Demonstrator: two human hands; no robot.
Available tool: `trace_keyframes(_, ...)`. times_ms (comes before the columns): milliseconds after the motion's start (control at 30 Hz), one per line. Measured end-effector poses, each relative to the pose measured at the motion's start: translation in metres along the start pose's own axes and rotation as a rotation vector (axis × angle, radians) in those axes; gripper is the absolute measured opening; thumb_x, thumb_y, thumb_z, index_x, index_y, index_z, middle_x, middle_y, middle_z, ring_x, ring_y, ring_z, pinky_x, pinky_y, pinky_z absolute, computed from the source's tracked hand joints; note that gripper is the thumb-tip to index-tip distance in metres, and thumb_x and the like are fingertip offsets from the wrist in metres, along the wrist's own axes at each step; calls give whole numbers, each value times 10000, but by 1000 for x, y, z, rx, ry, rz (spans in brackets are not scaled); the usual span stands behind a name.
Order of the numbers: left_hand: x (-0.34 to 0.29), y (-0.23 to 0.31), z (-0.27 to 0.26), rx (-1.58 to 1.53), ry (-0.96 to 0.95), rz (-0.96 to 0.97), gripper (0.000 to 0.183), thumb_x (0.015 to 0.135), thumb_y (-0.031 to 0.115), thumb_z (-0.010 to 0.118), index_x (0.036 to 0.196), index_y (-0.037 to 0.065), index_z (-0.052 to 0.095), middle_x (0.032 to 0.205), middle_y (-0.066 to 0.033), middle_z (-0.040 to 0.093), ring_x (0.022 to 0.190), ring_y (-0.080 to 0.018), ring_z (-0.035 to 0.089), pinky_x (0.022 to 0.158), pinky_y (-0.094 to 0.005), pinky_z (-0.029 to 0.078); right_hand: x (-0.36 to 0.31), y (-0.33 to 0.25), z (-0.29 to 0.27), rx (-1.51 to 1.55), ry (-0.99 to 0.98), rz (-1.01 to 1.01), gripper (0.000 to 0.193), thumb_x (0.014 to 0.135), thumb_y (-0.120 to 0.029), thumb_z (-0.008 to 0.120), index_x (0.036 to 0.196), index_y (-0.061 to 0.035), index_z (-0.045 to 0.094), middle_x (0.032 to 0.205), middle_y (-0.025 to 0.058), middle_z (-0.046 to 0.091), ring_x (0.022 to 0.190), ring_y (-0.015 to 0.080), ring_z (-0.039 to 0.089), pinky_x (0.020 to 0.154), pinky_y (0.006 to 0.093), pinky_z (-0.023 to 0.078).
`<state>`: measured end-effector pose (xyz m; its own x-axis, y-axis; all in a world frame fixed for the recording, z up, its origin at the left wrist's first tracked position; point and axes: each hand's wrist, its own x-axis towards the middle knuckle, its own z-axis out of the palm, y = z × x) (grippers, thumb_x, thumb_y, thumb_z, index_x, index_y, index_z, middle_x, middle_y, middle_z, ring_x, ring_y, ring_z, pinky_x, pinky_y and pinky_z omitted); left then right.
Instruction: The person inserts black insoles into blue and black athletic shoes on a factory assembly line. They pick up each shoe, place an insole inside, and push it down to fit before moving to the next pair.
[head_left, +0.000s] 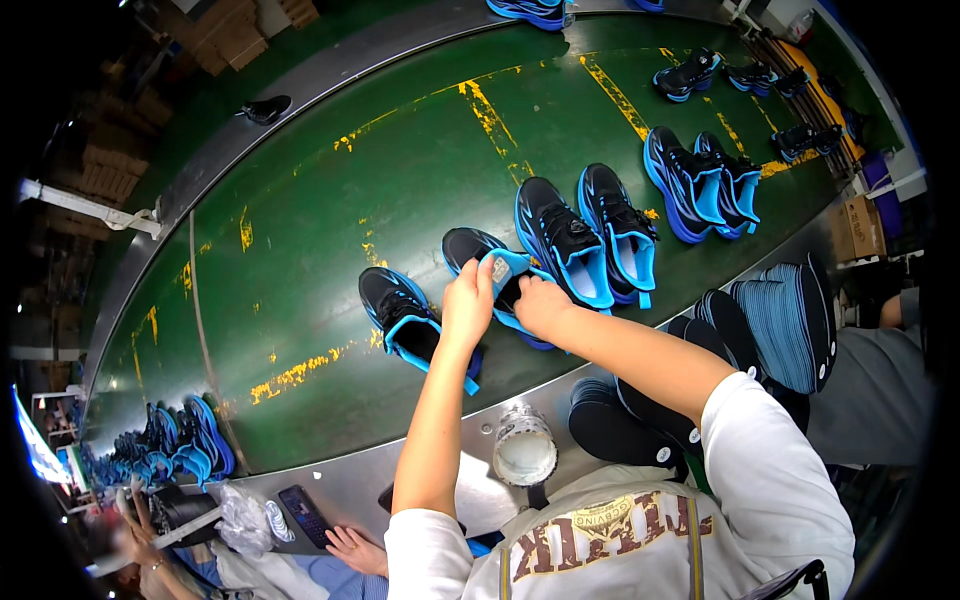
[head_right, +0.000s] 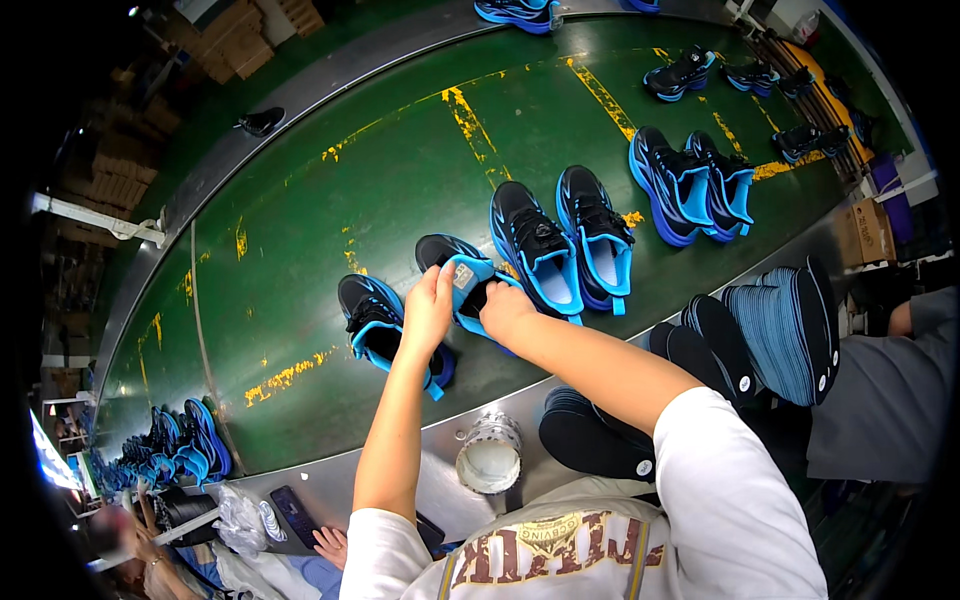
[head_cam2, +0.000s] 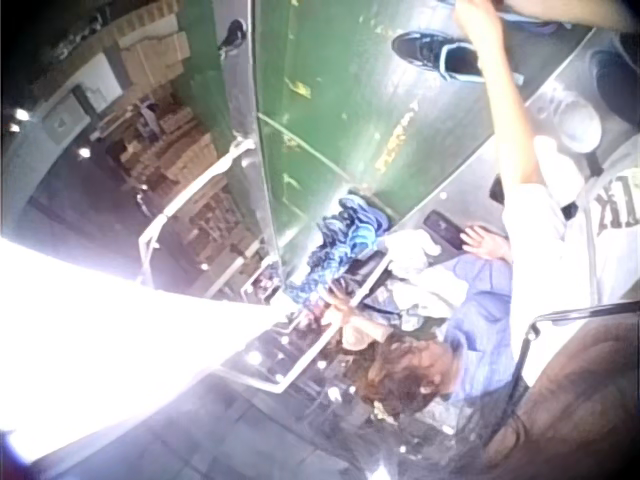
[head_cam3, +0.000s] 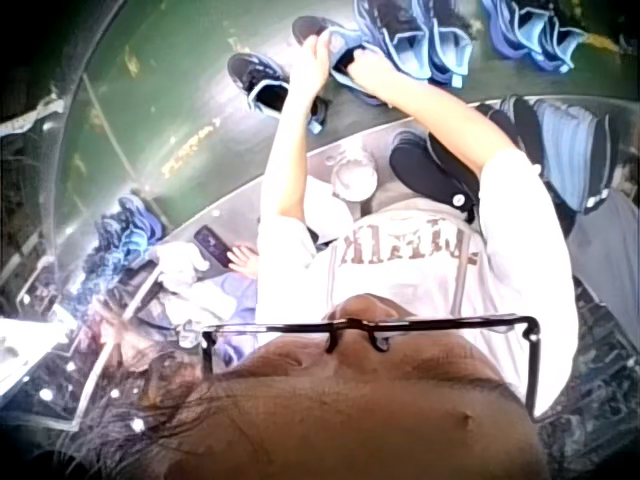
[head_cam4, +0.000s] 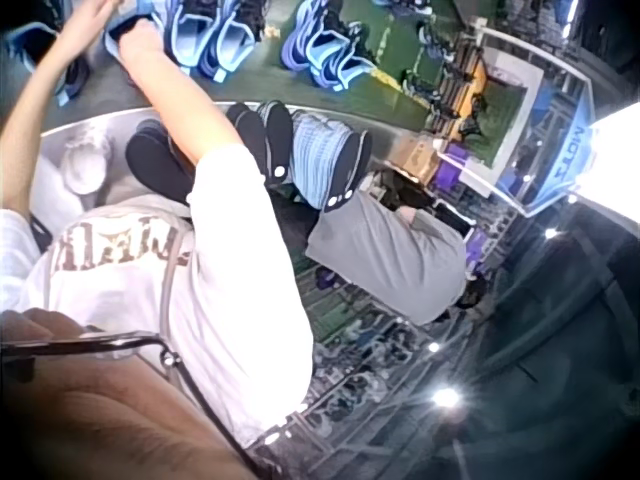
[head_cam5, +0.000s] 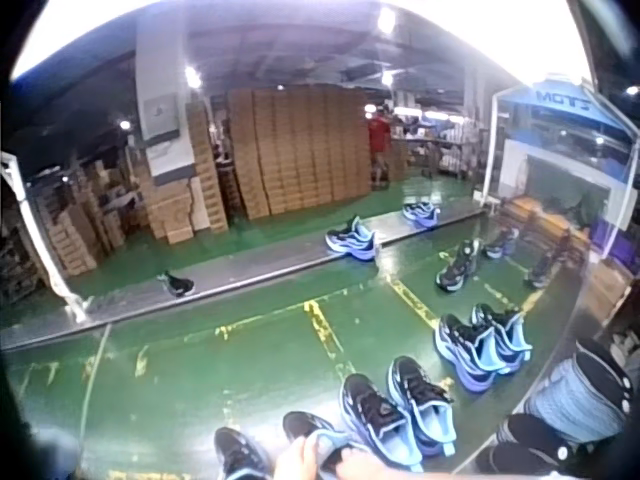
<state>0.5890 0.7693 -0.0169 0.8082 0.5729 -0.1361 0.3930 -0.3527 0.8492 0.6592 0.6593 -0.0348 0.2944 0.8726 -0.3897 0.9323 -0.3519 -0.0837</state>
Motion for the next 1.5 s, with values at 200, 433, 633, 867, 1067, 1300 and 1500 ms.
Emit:
trace_keyframes(200, -2, 0, 3, 6, 39, 50, 334, 859, 308, 397, 747, -3, 448, 636, -233, 511, 642, -410, 498, 551, -430, 378, 16, -5, -20, -273, -480, -55, 299, 758, -156, 505, 1031, -61, 581, 1152, 143, 469, 998, 264, 484, 791, 332, 417)
trace_keyframes(433, -10, -10, 30, 23, 360, 82, 398, 850, 296, 429, 1005, -66, 486, 938, -257, 533, 863, -397, 516, 745, -378, 413, 18, -1, -45, -137, -474, -325, 244, 679, -79, 559, 913, -42, 619, 993, 145, 576, 906, 274, 559, 795, 335, 420)
trace_keyframes(633, -17, -7, 47, 218, 442, 338, 275, 805, 182, 497, 957, -46, 502, 814, -201, 551, 698, -365, 545, 602, -386, 446, 42, 15, 32, 301, 27, -287, 271, 763, -164, 451, 983, -23, 523, 1082, 182, 507, 956, 294, 508, 796, 384, 407)
trace_keyframes(867, -20, -19, 56, 370, 483, 469, 275, 778, 157, 538, 969, -35, 488, 720, -129, 532, 584, -293, 520, 534, -342, 420, 51, 8, 29, 162, 91, -298, 298, 774, -167, 431, 1024, -31, 518, 1092, 179, 506, 1001, 282, 488, 847, 356, 376)
trace_keyframes(1067, -8, -19, 47, 427, 568, 507, 318, 756, 196, 568, 958, -39, 501, 668, -99, 500, 530, -242, 497, 488, -316, 396, 56, 8, 12, 121, 17, -316, 322, 783, -170, 413, 1058, -38, 514, 1101, 177, 505, 1040, 272, 470, 890, 331, 349)
trace_keyframes(1300, -7, -16, 25, 180, 380, -44, 310, 836, 252, 441, 992, -14, 468, 896, -190, 498, 812, -388, 507, 661, -435, 419, -22, -9, -60, -196, -560, -314, 581, 779, -381, 250, 1025, 63, 533, 1080, 203, 511, 1073, 274, 447, 1009, 448, -32)
trace_keyframes(1500, 0, -4, 14, 411, 365, 517, 327, 698, 102, 557, 999, 18, 464, 992, -142, 453, 806, -311, 510, 639, -378, 428, -34, 14, -11, 127, -87, -340, 522, 691, -292, 453, 1000, 128, 480, 899, 212, 557, 980, 250, 497, 1022, 415, 82)
